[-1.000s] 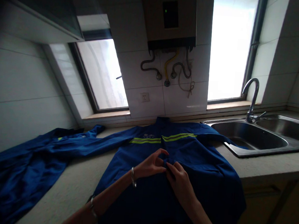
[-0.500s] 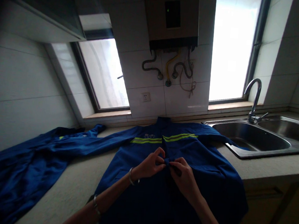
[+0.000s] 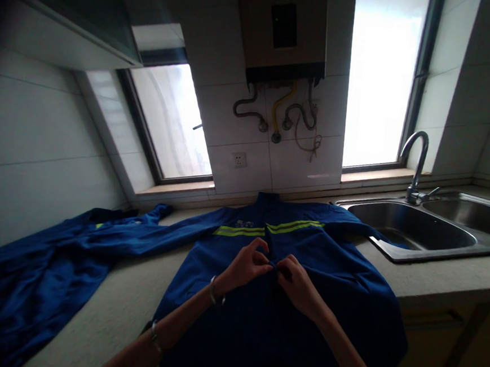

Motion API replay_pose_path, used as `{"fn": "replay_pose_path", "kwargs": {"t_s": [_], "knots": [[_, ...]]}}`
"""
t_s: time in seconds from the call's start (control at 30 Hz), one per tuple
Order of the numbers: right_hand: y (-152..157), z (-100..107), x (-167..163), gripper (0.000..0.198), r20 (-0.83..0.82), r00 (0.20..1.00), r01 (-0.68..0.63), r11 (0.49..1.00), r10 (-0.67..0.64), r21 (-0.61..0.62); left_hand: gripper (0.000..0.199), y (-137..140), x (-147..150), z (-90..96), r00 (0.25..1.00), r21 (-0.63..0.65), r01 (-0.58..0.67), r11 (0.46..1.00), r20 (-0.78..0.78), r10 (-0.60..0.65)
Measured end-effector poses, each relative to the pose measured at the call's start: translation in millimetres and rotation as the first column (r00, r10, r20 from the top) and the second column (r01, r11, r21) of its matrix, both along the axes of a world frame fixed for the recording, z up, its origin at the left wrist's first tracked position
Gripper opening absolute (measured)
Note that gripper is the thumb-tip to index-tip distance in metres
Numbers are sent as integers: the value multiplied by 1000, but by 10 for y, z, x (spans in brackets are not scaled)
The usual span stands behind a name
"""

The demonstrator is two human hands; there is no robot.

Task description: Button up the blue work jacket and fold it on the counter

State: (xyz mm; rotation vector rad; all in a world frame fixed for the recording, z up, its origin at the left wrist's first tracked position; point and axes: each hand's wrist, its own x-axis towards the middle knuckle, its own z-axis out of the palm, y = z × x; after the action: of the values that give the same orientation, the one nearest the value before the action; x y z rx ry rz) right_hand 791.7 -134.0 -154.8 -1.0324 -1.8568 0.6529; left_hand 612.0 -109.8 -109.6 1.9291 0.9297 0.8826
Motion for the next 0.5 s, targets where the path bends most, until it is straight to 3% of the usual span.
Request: {"fn": "replay_pose_path", "kwargs": {"t_s": [0.27,0.5], "knots": [[-32,-53,-61,14,-23,999,27,999,-26,31,39,114,-47,-101,996,-84,76,994,52,-72],[-52,-64,-19,19,-126,992,-15,999,9,-50,39,108,-22,-152,978,-164,124,979,190,-92]]}}
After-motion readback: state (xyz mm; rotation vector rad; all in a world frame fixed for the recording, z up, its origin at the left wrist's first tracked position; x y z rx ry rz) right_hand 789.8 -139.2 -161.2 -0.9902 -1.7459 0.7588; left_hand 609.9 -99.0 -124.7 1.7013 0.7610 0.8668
